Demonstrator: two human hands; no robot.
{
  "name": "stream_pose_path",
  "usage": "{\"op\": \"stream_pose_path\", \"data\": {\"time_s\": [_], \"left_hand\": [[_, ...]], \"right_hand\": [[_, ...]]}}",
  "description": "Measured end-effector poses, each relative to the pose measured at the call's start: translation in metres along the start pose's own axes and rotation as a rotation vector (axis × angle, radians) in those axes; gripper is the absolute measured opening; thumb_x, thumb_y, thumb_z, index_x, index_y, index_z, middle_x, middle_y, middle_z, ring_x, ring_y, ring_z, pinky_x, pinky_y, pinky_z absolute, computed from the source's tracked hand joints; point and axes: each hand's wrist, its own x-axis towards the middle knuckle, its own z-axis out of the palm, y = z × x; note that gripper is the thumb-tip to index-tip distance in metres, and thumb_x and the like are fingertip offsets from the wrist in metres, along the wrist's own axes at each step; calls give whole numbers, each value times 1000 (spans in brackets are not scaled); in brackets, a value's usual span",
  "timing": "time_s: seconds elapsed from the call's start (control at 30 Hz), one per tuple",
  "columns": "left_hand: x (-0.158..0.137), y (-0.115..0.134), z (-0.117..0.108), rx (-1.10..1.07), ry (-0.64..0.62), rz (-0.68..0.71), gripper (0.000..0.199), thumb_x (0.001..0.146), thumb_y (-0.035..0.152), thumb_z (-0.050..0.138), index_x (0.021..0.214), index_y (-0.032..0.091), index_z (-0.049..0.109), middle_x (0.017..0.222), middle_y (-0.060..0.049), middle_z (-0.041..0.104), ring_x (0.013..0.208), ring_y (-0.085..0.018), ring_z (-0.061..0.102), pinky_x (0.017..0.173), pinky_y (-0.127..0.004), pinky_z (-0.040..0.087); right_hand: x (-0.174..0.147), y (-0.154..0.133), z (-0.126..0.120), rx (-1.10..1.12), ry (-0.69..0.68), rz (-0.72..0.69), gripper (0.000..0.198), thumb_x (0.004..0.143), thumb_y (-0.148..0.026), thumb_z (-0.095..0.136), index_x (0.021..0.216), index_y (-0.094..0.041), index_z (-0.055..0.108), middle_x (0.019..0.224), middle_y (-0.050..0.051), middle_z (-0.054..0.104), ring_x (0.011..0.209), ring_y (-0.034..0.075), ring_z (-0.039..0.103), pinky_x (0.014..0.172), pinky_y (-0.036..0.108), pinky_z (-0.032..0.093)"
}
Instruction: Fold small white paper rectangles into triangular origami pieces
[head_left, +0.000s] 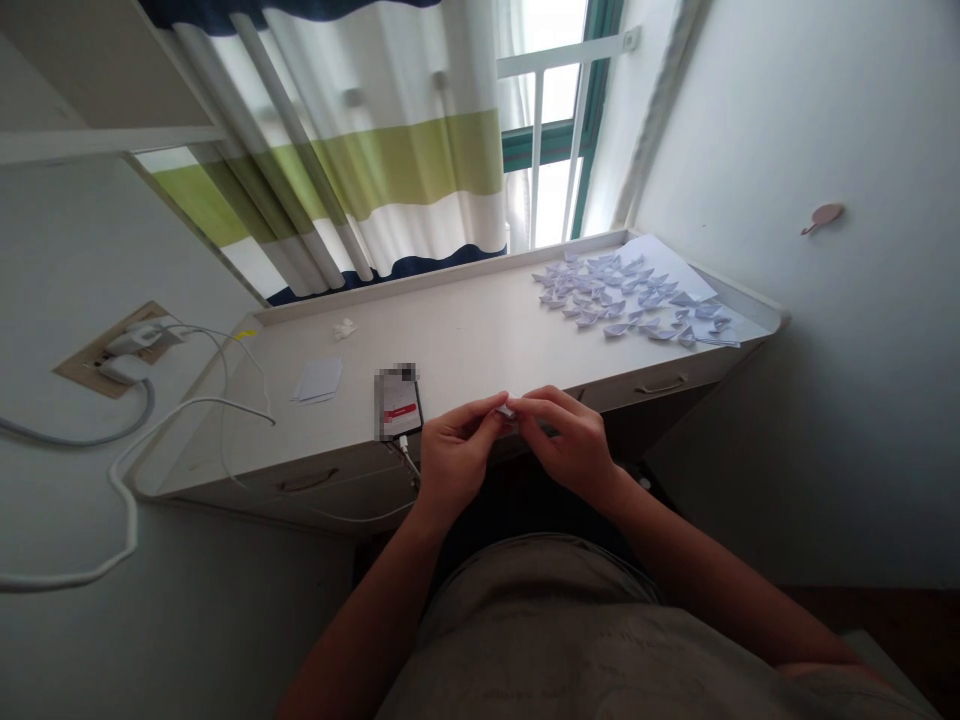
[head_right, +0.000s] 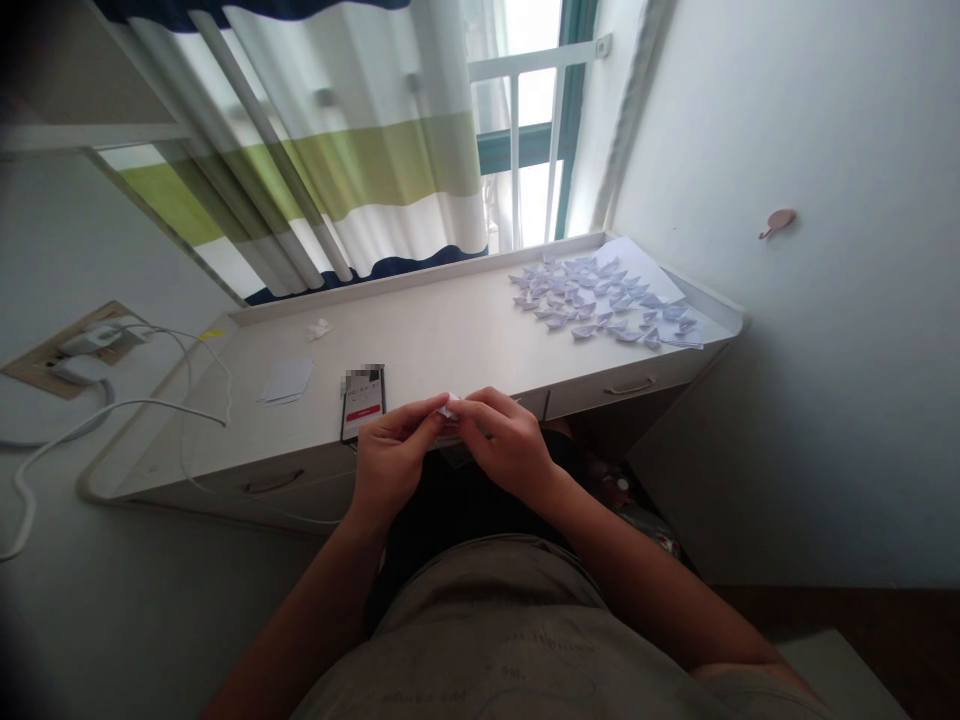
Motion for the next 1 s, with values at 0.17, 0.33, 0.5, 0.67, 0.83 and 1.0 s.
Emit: {"op": "stream_pose_path", "data": {"time_s": [0.17, 0.33, 0.5, 0.67, 0.83, 1.0], "left_hand": [[0, 3, -3, -67, -51, -44, 30, 84, 42, 91, 105, 20, 87, 103, -9, 87, 96, -25, 85, 91, -39, 70], [1, 3, -2, -124, -7, -15, 44, 75, 42, 99, 108, 20, 82, 90, -6, 86, 82, -21, 83, 78, -31, 69], [1, 4, -4, -95, -113, -76, 47, 74, 43, 99, 112, 20, 84, 89, -6, 86, 81, -21, 83, 80, -33, 69], [4, 5, -10, -65, -169, -98, 36, 83, 48, 92, 105, 20, 87, 93, -8, 87, 82, -23, 82, 82, -36, 69], [7, 9, -12, 40, -200, -51, 30, 82, 47, 93, 89, 19, 87, 78, -6, 83, 72, -20, 78, 69, -29, 65], [7, 7, -11, 12, -208, -60, 33, 84, 48, 91, 91, 17, 86, 80, -7, 84, 71, -19, 78, 68, -28, 66]], "right_hand": [[3, -11, -5, 119, 20, 80, 15, 100, -23, 66, 101, -27, 81, 93, 6, 79, 84, 22, 75, 78, 37, 63], [-3, -9, -1, 302, 51, 269, 9, 100, -32, 75, 105, -26, 77, 96, 6, 80, 89, 22, 76, 84, 38, 64], [3, -6, -3, 352, -25, 359, 13, 97, -37, 80, 97, -24, 81, 88, 3, 79, 80, 20, 74, 75, 35, 62], [11, -6, -10, 328, -42, 319, 9, 97, -32, 81, 92, -24, 82, 86, 2, 78, 77, 17, 72, 74, 33, 60], [12, -2, -10, 454, -74, 400, 18, 94, -39, 84, 91, -22, 80, 87, 3, 78, 78, 18, 74, 73, 32, 61], [16, 0, -12, 467, -146, 417, 21, 94, -39, 84, 87, -20, 82, 83, 3, 77, 72, 16, 72, 68, 29, 59]]}}
